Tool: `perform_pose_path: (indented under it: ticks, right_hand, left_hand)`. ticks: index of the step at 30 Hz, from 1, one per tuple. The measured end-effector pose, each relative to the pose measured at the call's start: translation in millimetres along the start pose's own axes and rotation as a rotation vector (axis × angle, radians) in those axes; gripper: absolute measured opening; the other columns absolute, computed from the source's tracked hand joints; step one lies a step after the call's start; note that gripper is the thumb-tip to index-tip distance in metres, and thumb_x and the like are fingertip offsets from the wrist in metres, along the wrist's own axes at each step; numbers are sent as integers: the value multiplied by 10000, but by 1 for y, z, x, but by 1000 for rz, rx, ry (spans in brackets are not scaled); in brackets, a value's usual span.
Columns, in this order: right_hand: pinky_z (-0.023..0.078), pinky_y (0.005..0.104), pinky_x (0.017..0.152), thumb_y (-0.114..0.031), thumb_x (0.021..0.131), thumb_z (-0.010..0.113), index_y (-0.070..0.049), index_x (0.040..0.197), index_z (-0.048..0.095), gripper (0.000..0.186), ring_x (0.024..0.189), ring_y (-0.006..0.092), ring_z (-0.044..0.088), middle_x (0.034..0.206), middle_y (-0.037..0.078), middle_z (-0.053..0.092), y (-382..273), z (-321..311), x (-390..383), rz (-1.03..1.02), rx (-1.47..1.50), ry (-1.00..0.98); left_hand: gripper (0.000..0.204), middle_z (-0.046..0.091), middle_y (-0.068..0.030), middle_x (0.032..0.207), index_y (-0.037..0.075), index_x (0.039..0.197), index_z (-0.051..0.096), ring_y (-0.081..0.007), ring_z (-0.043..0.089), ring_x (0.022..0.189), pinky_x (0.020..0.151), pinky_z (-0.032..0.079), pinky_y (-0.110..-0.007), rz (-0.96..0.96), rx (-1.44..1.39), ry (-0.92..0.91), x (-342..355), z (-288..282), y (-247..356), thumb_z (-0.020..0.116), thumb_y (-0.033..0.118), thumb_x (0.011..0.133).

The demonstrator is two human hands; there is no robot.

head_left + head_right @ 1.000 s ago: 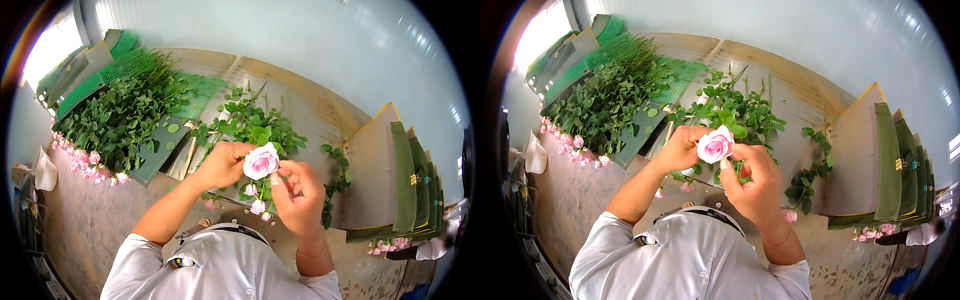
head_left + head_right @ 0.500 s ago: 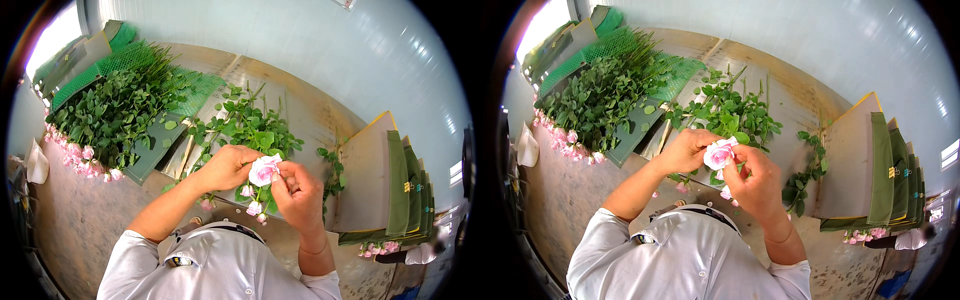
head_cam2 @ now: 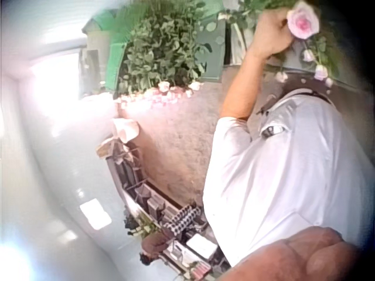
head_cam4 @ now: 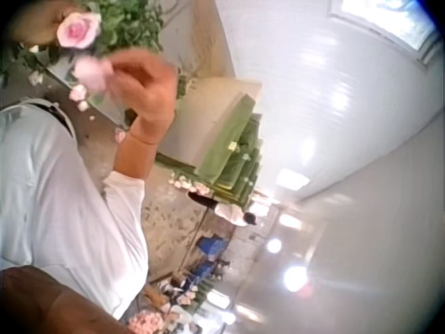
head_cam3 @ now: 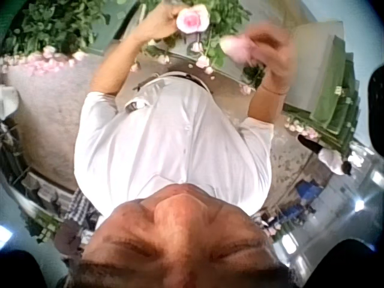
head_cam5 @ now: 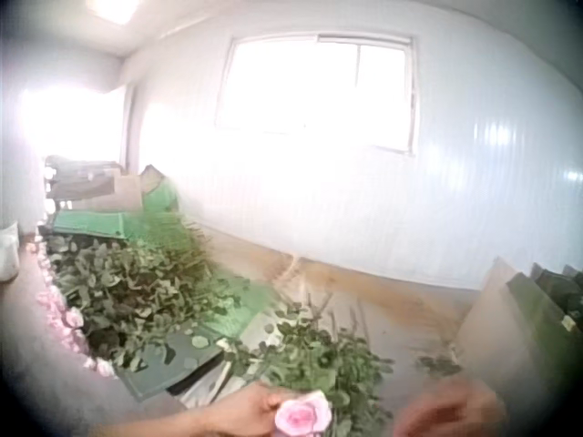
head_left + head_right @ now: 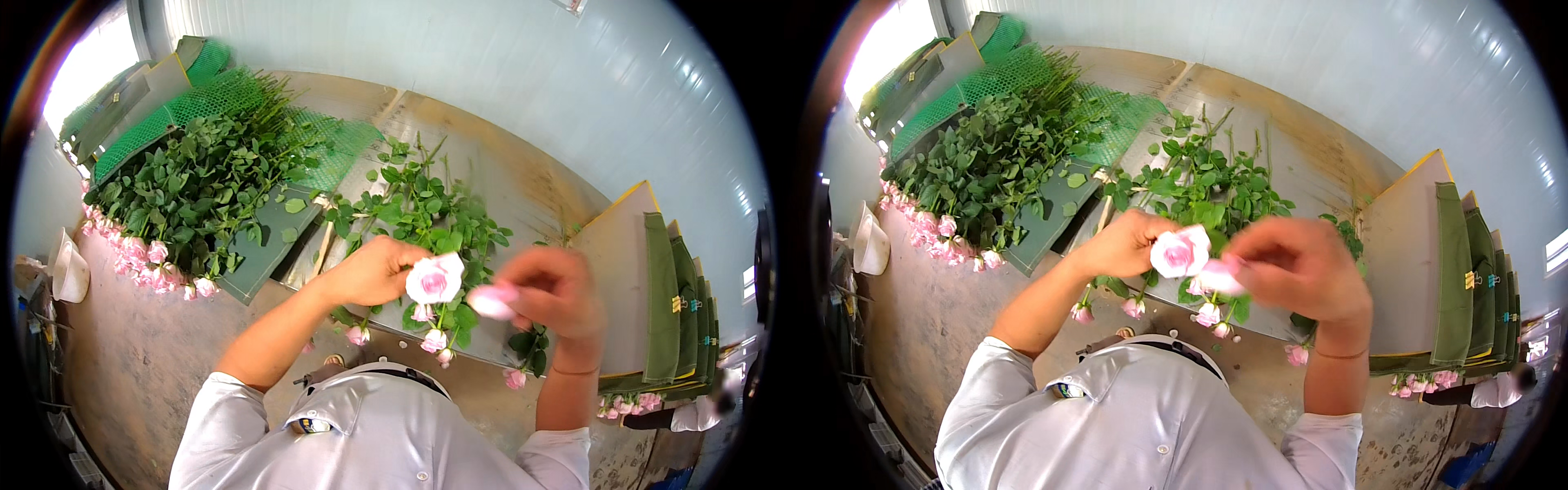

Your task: The person sorts pink roses on a table, removing outer petals and leaves, then places the prepared stems into green packaging boxes. The person handles roses one at a time, occasionally inspecting blooms before placing them into boxes.

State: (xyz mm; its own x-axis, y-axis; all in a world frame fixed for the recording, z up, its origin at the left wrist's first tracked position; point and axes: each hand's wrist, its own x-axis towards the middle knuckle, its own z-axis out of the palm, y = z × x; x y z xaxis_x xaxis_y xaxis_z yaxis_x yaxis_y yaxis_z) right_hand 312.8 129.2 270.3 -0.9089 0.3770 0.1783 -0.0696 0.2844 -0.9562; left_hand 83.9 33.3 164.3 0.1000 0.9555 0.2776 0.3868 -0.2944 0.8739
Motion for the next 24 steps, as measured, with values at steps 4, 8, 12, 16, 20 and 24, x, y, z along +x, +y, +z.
perform_pose_path:
  ticks: [4, 8, 12, 16, 20, 24]
  right_hand:
    - [412, 245, 400, -145, 846, 624, 47, 967, 597, 228, 455, 120, 515, 681, 110, 614, 25, -16, -31, -155, 402, -4]
    - [383, 210, 436, -103, 895, 531, 18, 998, 609, 177, 497, 93, 497, 699, 78, 610, 66, -5, -17, 167, 342, 217]
    - [378, 209, 457, -139, 939, 494, 12, 1028, 592, 201, 548, 82, 500, 757, 69, 607, 104, 6, -9, 271, 367, 179]
    - [386, 223, 474, -203, 952, 492, 9, 1010, 578, 236, 574, 103, 514, 781, 71, 602, 121, 19, 9, 343, 554, 225]
    - [414, 239, 495, -301, 954, 493, -4, 995, 577, 312, 583, 122, 529, 788, 75, 612, 144, 28, 25, 406, 693, 296]
    - [512, 275, 606, -344, 921, 561, -5, 1038, 573, 359, 696, 136, 584, 795, 59, 611, 150, 35, 41, 464, 867, 305]
  left_hand:
    - [215, 696, -27, 946, 46, 1036, 666, -62, 607, 860, 814, 479, -239, 37, -333, 229, 2, 3, -1, 573, 10, 846]
    - [216, 691, -26, 942, 31, 1043, 662, -60, 602, 850, 795, 479, -236, -18, -268, 233, 0, 0, -5, 587, 8, 842]
    - [210, 679, -17, 942, 12, 1037, 662, -61, 594, 854, 786, 472, -225, -54, -269, 220, 1, 1, -4, 608, -2, 835]
    - [208, 691, -39, 886, 20, 1032, 656, -58, 594, 790, 727, 488, -234, -4, -237, 242, 3, 8, -3, 576, 12, 841]
    - [212, 689, -35, 878, 20, 1041, 650, -61, 597, 784, 722, 491, -236, -21, -206, 249, 3, 21, 7, 572, 8, 844]
    - [280, 678, -108, 874, 79, 1071, 649, -193, 658, 779, 704, 518, -288, 91, -23, 252, 0, 49, -1, 570, 6, 813]
